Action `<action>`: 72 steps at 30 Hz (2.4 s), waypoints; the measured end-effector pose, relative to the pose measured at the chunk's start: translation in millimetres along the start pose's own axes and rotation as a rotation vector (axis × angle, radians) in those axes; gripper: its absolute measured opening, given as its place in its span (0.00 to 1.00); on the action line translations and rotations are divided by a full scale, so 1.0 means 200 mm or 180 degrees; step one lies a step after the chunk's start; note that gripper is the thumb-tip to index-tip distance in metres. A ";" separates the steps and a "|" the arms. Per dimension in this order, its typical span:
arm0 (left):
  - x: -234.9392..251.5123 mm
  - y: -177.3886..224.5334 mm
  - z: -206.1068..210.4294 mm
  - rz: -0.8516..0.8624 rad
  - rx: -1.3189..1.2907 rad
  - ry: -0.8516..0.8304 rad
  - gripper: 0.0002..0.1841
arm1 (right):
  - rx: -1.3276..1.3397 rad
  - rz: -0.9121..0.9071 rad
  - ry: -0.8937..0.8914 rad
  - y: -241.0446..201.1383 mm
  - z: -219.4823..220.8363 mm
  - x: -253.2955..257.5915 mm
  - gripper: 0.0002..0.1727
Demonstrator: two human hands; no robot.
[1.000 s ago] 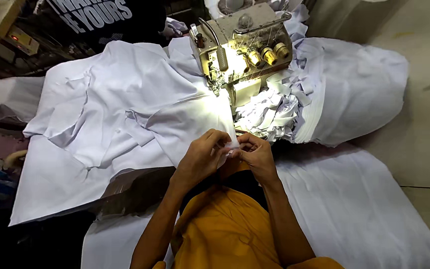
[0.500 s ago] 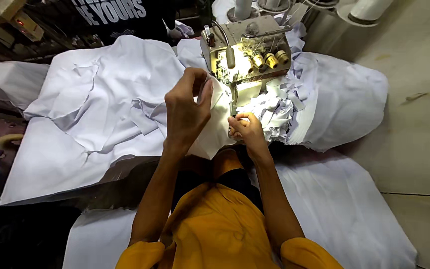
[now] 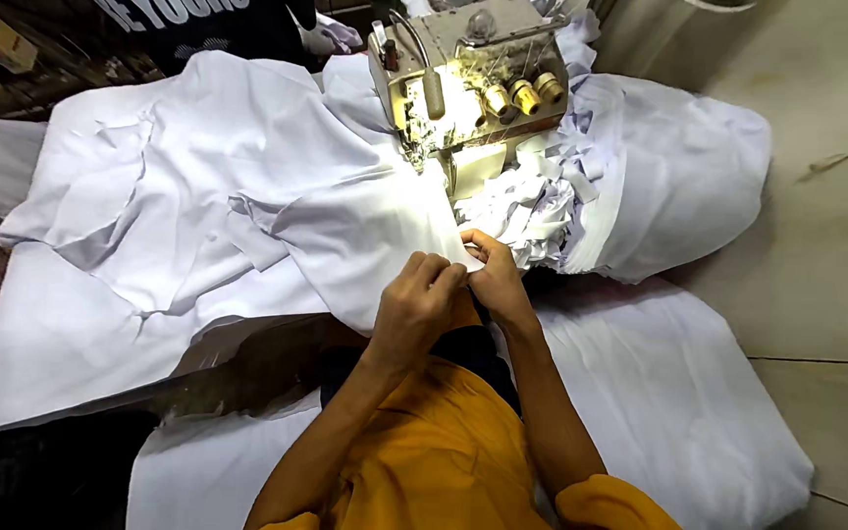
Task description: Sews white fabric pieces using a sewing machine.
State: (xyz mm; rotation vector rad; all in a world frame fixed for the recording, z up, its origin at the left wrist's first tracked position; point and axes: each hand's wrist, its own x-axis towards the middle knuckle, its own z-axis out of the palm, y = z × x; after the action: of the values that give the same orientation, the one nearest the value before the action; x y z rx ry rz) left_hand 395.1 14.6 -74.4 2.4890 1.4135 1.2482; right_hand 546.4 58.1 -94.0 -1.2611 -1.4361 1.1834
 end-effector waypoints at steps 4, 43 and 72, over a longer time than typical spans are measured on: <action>-0.11 0.00 0.11 0.0025 0.0195 0.0337 0.07 | 0.0489 0.0312 -0.0171 0.03 -0.03 -0.04 0.15; -0.09 -0.40 -0.19 -0.0521 0.1200 -0.0661 0.66 | 0.0366 -0.0873 0.0930 0.08 0.12 -0.14 0.10; 0.88 -1.04 -0.34 -0.0512 0.1123 -0.0981 0.34 | -0.2177 -0.1115 0.0643 0.09 0.07 0.10 0.14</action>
State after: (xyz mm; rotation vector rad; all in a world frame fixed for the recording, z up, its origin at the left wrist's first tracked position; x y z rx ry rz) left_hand 251.0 241.2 3.9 2.5587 1.8268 0.5960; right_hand 533.3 76.6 -114.6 -1.4357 -1.8831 0.3146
